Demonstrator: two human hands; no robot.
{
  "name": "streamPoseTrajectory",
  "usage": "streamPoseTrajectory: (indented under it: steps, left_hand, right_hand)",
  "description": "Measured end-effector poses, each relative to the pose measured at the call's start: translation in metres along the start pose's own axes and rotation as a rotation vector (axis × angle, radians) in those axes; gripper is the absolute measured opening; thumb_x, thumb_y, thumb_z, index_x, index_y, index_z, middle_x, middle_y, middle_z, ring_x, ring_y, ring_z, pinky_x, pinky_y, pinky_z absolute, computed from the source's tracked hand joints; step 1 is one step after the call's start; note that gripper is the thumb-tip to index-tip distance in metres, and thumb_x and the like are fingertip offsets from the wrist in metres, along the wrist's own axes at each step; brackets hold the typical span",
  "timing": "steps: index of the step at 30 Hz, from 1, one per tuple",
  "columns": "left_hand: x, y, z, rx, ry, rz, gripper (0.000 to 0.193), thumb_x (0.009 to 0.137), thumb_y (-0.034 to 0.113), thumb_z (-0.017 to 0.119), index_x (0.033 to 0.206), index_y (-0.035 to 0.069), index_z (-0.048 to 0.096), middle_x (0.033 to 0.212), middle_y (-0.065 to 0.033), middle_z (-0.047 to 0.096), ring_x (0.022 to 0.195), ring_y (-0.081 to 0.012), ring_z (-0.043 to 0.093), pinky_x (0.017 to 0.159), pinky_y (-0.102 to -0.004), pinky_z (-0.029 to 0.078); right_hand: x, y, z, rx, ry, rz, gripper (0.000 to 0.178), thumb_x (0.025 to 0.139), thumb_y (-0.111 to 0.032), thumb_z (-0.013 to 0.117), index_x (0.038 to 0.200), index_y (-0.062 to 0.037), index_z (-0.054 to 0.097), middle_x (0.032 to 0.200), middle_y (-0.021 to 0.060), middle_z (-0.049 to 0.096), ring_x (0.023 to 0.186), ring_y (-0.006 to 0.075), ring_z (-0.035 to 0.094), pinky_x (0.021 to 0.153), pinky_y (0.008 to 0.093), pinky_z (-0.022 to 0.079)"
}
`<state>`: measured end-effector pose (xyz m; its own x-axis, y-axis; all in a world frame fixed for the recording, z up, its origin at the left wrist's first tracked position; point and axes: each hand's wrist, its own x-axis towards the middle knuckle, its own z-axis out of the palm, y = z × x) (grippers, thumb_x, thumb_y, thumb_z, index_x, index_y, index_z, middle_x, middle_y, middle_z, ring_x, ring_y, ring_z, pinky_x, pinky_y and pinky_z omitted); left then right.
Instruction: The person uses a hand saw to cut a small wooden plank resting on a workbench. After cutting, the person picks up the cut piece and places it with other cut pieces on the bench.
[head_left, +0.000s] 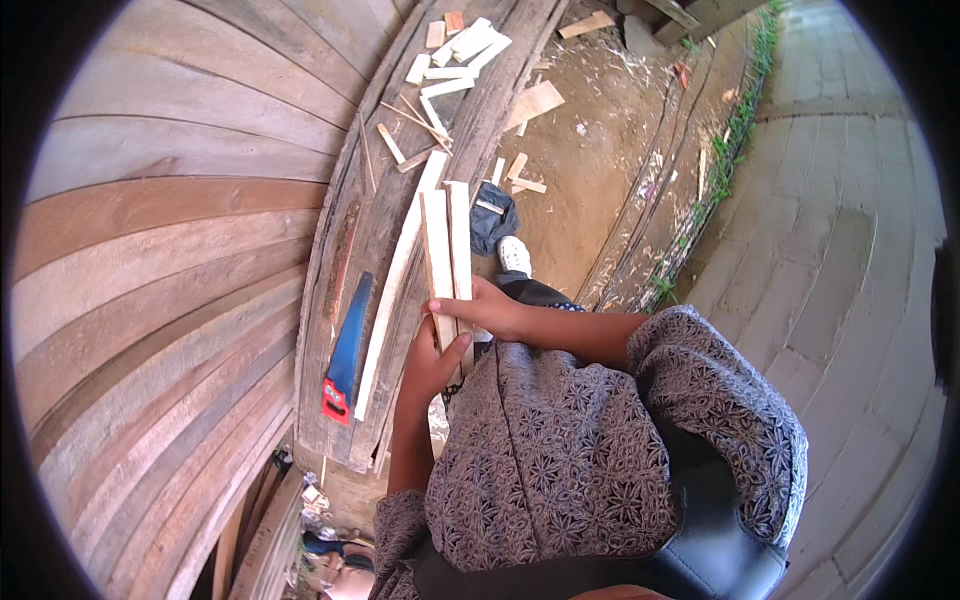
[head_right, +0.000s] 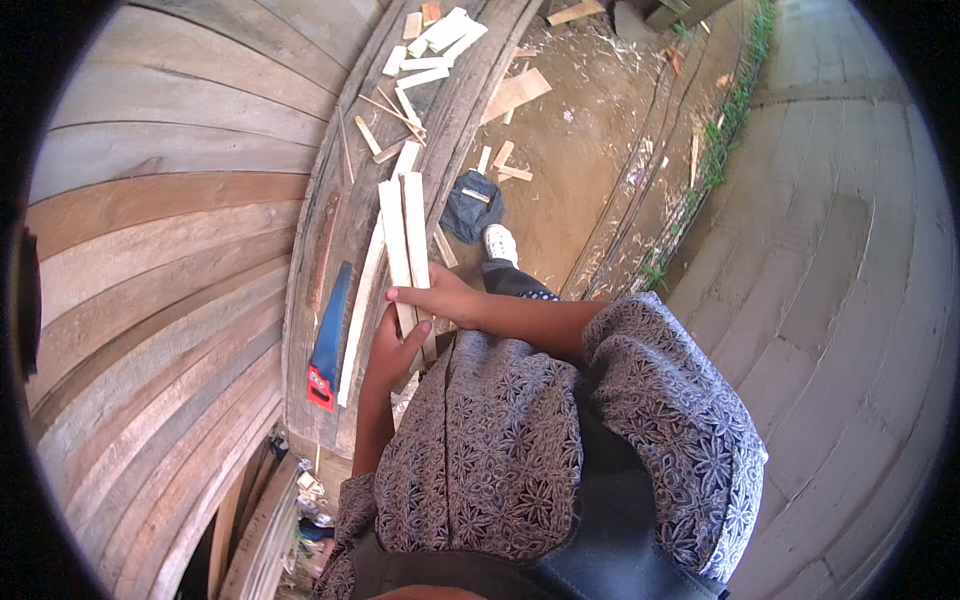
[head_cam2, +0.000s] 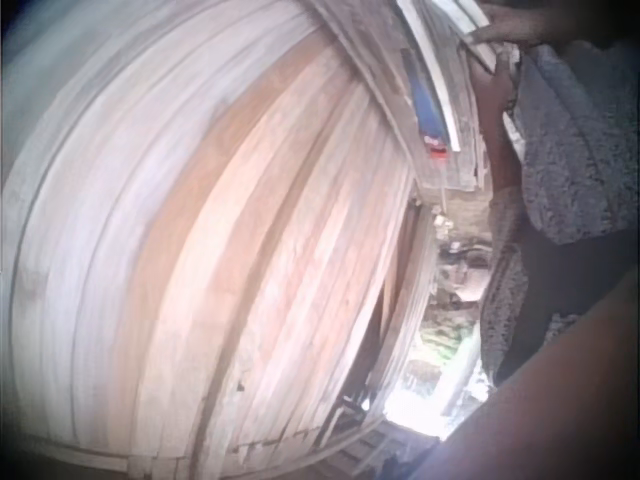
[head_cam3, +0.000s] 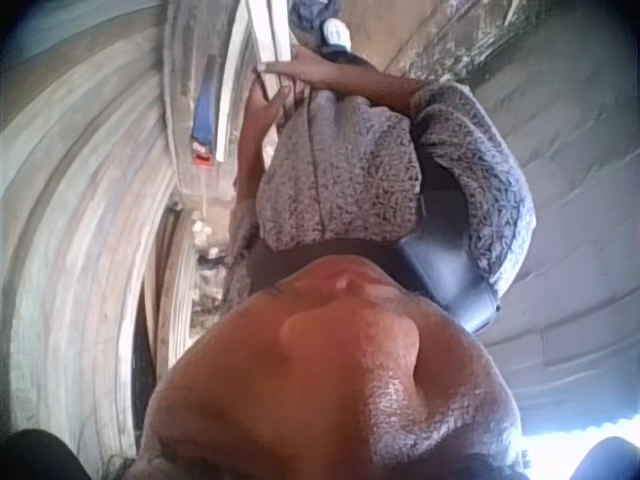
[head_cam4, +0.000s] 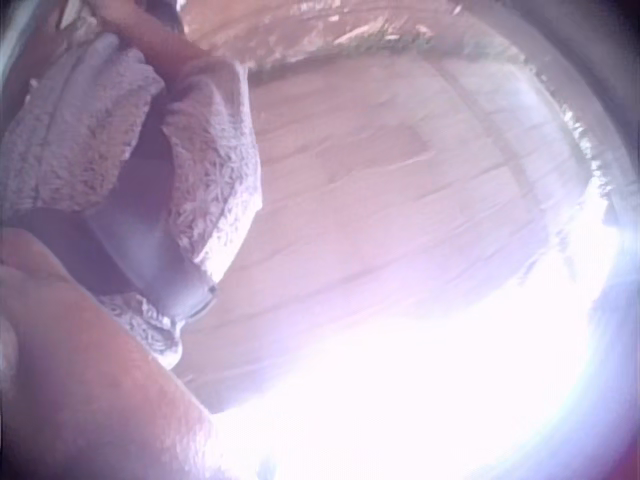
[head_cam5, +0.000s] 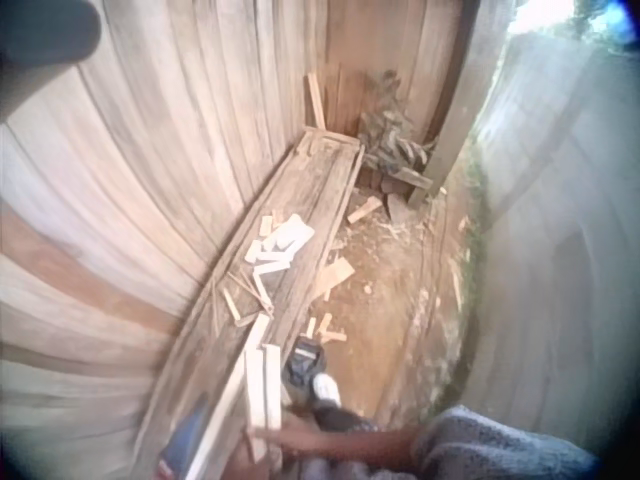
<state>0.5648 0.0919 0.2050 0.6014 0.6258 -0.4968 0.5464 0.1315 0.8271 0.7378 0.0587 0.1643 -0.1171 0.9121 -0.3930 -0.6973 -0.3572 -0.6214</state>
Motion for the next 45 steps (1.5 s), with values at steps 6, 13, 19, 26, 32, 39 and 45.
streamPoseTrajectory:
  steps: [6, 13, 19, 26, 32, 39, 45]
  left_hand:
    - [-0.003, 0.027, 0.024, -0.006, 0.513, 0.022, 0.085, 0.091, 0.040, 0.079, 0.152, -0.001, 0.036, 0.153, -0.0269, 0.040, 0.128, -0.0410, 0.056, 0.098, -0.0466, 0.052]
    - [0.022, 0.065, 0.032, -0.284, 0.562, 0.134, 0.064, 0.095, 0.026, 0.076, 0.143, -0.002, 0.044, 0.135, -0.0155, 0.057, 0.119, -0.0228, 0.059, 0.094, -0.0370, 0.053]
    - [-0.007, 0.049, 0.071, -0.446, 0.846, 0.029, 0.034, 0.097, 0.022, 0.075, 0.119, 0.000, 0.061, 0.110, -0.0092, 0.071, 0.091, -0.0145, 0.066, 0.079, -0.0303, 0.053]
    - [-0.088, -0.031, 0.180, -1.111, 1.194, 0.105, 0.047, 0.099, 0.029, 0.067, 0.133, 0.003, 0.047, 0.111, -0.0168, 0.068, 0.082, -0.0304, 0.072, 0.075, -0.0463, 0.061]
    - [-0.066, 0.008, 0.310, -1.704, 1.511, 0.175, 0.034, 0.103, 0.040, 0.056, 0.120, 0.010, 0.052, 0.097, -0.0067, 0.060, 0.077, -0.0254, 0.059, 0.080, -0.0474, 0.053]
    - [0.060, 0.112, 0.345, -1.910, 1.859, -0.044, 0.019, 0.097, 0.024, 0.062, 0.106, 0.009, 0.054, 0.090, -0.0068, 0.056, 0.076, -0.0264, 0.060, 0.078, -0.0455, 0.055]
    - [0.145, 0.182, 0.329, -1.888, 1.853, -0.120, 0.022, 0.096, 0.026, 0.059, 0.105, 0.007, 0.054, 0.093, -0.0077, 0.053, 0.086, -0.0270, 0.060, 0.085, -0.0448, 0.054]
  right_hand:
    - [-0.001, -0.049, 0.007, -0.186, -0.039, -0.015, 0.034, 0.097, -0.020, 0.074, 0.124, -0.0050, 0.060, 0.112, 0.0046, 0.068, 0.101, 0.0138, 0.066, 0.087, 0.0318, 0.054]
    - [0.000, -0.085, 0.021, -0.868, -0.385, -0.186, 0.052, 0.089, -0.023, 0.080, 0.130, -0.0008, 0.056, 0.111, 0.0083, 0.069, 0.105, 0.0173, 0.067, 0.091, 0.0324, 0.053]
    - [-0.007, -0.050, -0.038, -1.273, -0.723, -0.342, 0.088, 0.081, -0.042, 0.084, 0.147, 0.0035, 0.046, 0.131, 0.0294, 0.059, 0.127, 0.0417, 0.056, 0.114, 0.0482, 0.040]
    - [0.019, -0.118, -0.125, -1.272, -0.738, 0.029, 0.062, 0.094, -0.043, 0.074, 0.137, 0.0000, 0.061, 0.132, 0.0194, 0.066, 0.123, 0.0274, 0.062, 0.104, 0.0383, 0.049]
    - [0.095, -0.217, -0.318, -1.575, -0.425, -0.106, 0.036, 0.093, -0.029, 0.074, 0.115, -0.0010, 0.074, 0.108, 0.0114, 0.076, 0.098, 0.0206, 0.071, 0.086, 0.0332, 0.055]
    - [0.251, -0.344, -0.404, -1.705, -0.322, -0.128, 0.038, 0.088, -0.028, 0.078, 0.116, -0.0024, 0.072, 0.111, 0.0161, 0.074, 0.105, 0.0279, 0.071, 0.093, 0.0385, 0.054]
    - [0.383, -0.395, -0.391, -1.882, -0.292, -0.558, 0.050, 0.082, -0.028, 0.081, 0.124, -0.0053, 0.069, 0.119, 0.0196, 0.070, 0.113, 0.0361, 0.067, 0.100, 0.0442, 0.053]
